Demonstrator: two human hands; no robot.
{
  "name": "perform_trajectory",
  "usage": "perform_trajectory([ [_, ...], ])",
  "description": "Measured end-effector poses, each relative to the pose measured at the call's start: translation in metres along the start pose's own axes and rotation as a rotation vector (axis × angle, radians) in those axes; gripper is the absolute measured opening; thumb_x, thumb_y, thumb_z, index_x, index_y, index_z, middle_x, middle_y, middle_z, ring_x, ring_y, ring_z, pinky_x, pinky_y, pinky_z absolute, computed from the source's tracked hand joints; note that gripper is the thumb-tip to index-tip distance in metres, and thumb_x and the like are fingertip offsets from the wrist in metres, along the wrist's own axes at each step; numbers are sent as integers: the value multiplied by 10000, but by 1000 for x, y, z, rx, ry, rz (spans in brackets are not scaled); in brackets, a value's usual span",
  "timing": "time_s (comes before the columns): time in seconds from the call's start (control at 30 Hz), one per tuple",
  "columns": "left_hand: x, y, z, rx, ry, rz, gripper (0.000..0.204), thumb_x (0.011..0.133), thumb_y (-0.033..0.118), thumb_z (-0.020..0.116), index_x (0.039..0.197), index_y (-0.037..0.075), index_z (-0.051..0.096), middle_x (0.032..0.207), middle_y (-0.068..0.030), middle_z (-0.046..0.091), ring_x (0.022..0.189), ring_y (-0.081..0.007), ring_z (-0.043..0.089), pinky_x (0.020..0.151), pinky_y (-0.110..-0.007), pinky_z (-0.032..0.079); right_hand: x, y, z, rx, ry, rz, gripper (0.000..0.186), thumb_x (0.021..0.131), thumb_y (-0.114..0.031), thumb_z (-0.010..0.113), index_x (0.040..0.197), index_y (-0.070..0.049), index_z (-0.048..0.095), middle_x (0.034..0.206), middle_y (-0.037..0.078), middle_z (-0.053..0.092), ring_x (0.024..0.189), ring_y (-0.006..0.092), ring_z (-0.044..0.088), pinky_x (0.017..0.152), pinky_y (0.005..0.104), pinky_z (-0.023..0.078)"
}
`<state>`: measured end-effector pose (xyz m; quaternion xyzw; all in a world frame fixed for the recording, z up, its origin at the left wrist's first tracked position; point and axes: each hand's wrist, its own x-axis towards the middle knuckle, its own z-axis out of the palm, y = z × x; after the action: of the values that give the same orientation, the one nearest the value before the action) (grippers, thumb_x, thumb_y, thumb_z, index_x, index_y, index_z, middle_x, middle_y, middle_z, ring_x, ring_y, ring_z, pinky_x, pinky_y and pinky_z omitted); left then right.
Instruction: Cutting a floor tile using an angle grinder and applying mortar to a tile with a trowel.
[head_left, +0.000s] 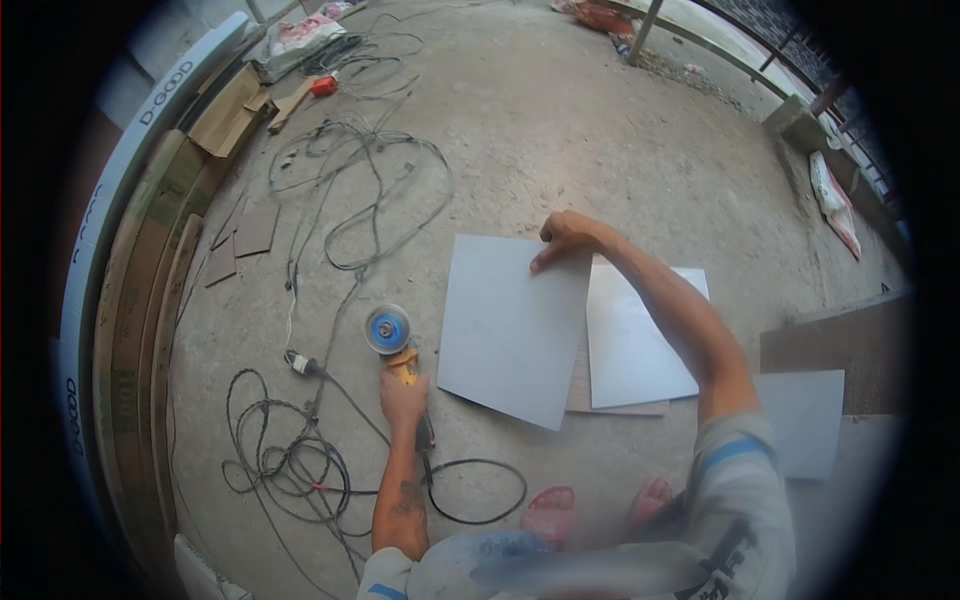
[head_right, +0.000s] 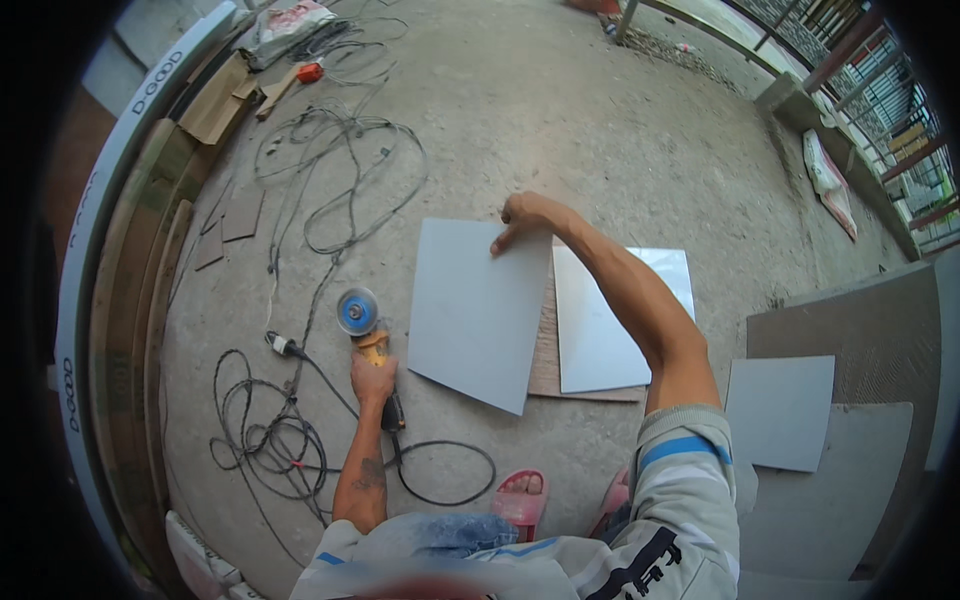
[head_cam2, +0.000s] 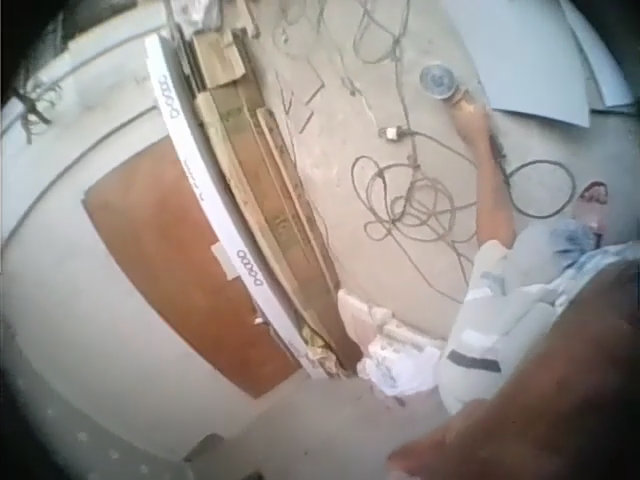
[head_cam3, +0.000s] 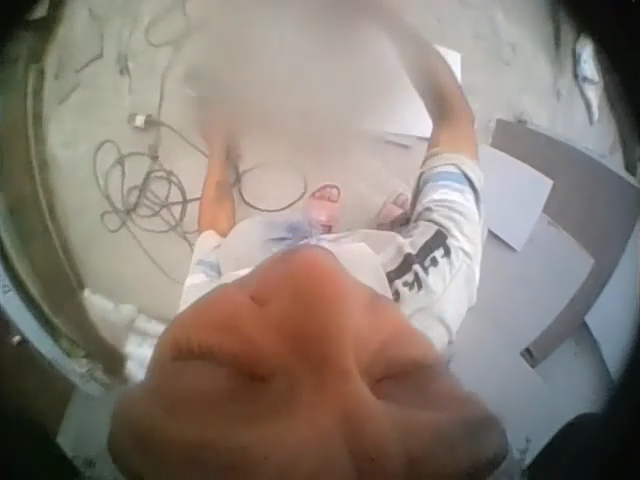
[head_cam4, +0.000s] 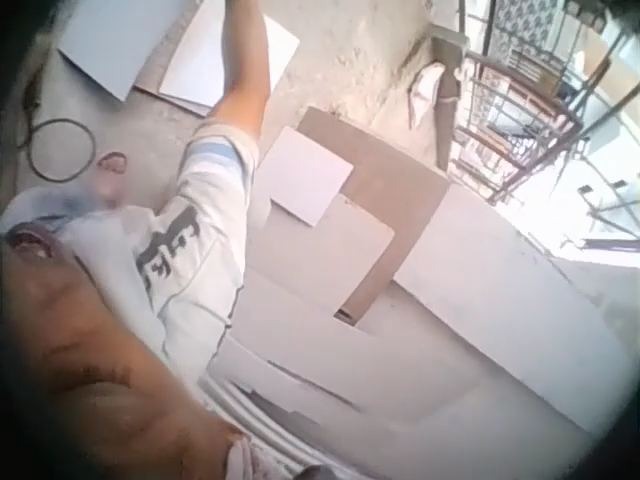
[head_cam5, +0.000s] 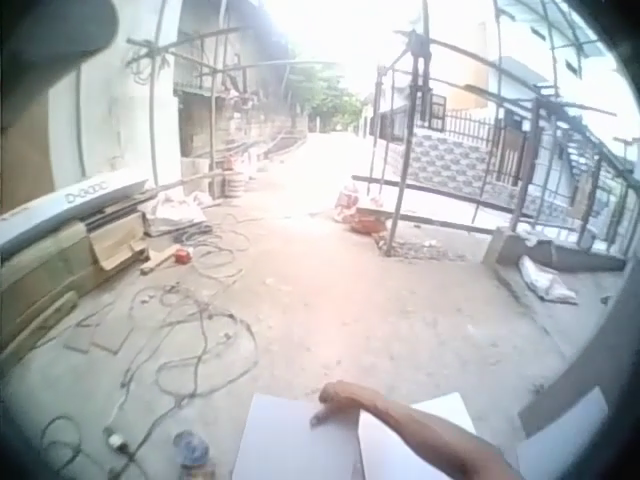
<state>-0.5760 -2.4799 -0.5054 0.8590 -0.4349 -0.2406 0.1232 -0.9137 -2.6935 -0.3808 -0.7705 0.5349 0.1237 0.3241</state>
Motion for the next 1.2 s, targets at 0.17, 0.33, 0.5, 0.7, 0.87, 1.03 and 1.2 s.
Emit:
perform_trajectory([
  [0.17,9,-45,-13,11,45,2,656,640,384,675,1106,-46,504,1013,-270,616,976,-413,595,859,-448,457,-113,-68,36,723,-349,-148,452,787,-220,676,1060,126,578,938,219,655,814,272,664,733,343,545],
  [0.33,11,-32,4,83,5,59,731,629,415,677,1161,-50,487,1097,-270,599,1039,-413,575,902,-451,439,-264,-66,22,524,-87,-90,404,791,-264,642,1017,71,632,821,153,653,736,221,617,673,328,491],
  [0.5,6,-37,16,111,-4,82,792,645,450,669,1194,-80,459,1094,-298,588,1059,-434,558,916,-446,429,-423,-1,37,531,299,209,487,788,-271,663,1155,45,611,896,151,674,809,196,629,753,302,490],
  [0.7,-10,-41,-1,169,189,143,985,677,672,654,1282,-66,407,1222,-301,483,1143,-430,469,945,-478,397,-532,61,86,508,670,510,422,808,-257,633,1107,41,637,883,164,676,777,224,636,758,344,498],
  [0.87,-97,7,-10,213,394,401,748,787,490,664,1280,-24,436,1184,-247,492,1136,-399,455,961,-504,363,-556,104,120,486,747,813,392,830,-253,619,1083,45,634,866,147,668,766,184,617,727,325,490],
  [1.03,-136,110,24,147,16,981,558,809,341,675,1221,7,499,1174,-190,507,1124,-349,466,952,-470,356,-586,134,160,556,836,895,400,820,-233,613,1098,55,626,884,148,667,772,190,617,726,344,496],
  [1.2,-104,238,98,471,-362,1132,810,722,451,728,1335,24,414,1342,-185,451,1253,-340,407,1014,-493,302,-593,155,177,661,851,910,402,839,-222,595,1114,71,600,930,141,660,809,179,608,755,320,490],
])
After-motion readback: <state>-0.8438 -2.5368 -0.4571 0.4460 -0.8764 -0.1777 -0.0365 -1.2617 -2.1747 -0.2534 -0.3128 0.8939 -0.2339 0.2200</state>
